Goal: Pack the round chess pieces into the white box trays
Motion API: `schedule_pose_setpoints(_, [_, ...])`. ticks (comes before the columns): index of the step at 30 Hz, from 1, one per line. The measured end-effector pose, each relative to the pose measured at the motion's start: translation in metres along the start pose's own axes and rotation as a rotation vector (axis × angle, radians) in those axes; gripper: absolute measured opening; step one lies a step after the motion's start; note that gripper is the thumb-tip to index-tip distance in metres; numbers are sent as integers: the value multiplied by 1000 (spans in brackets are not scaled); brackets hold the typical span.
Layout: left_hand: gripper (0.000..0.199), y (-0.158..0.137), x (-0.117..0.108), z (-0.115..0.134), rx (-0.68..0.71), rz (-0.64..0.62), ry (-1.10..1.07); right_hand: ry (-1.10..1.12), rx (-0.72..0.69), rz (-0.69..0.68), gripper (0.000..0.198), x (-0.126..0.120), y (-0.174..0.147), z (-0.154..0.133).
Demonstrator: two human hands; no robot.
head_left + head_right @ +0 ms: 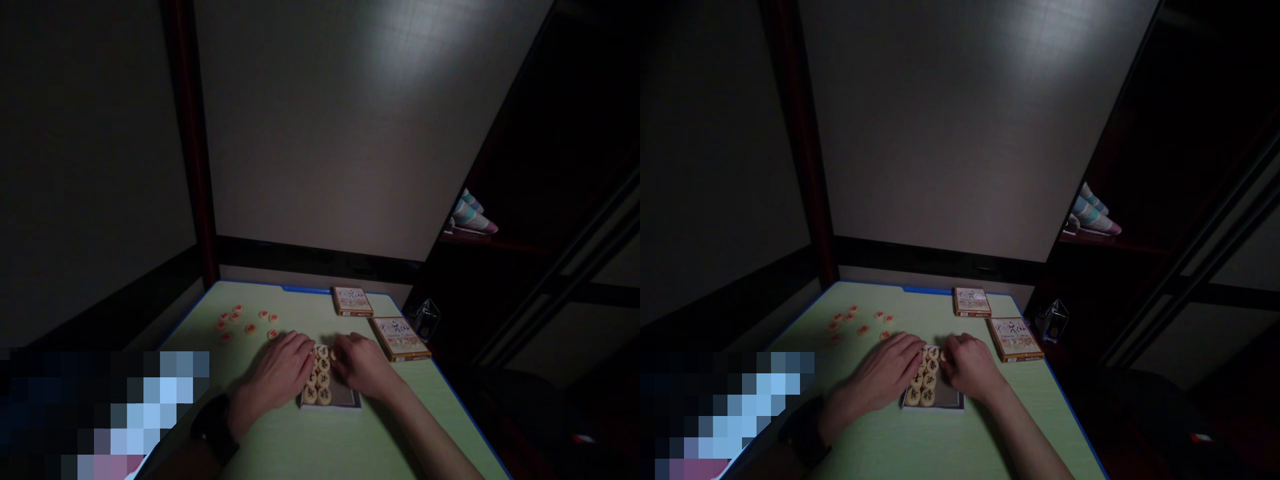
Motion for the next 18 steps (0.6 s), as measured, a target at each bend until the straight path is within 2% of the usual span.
schedule_pose_setpoints(18, [27,0,-3,-1,17,38,-17,47,-1,32,14,4,5,3])
Point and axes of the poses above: each hand's wrist, its own y-axis towards the middle knuckle, its own x-axis out of the palm, z = x × y, the point moved 10 cm from there along y, towards the middle knuckle, and after that the axes turned 5 degrees about x, right-handed, at the moved point
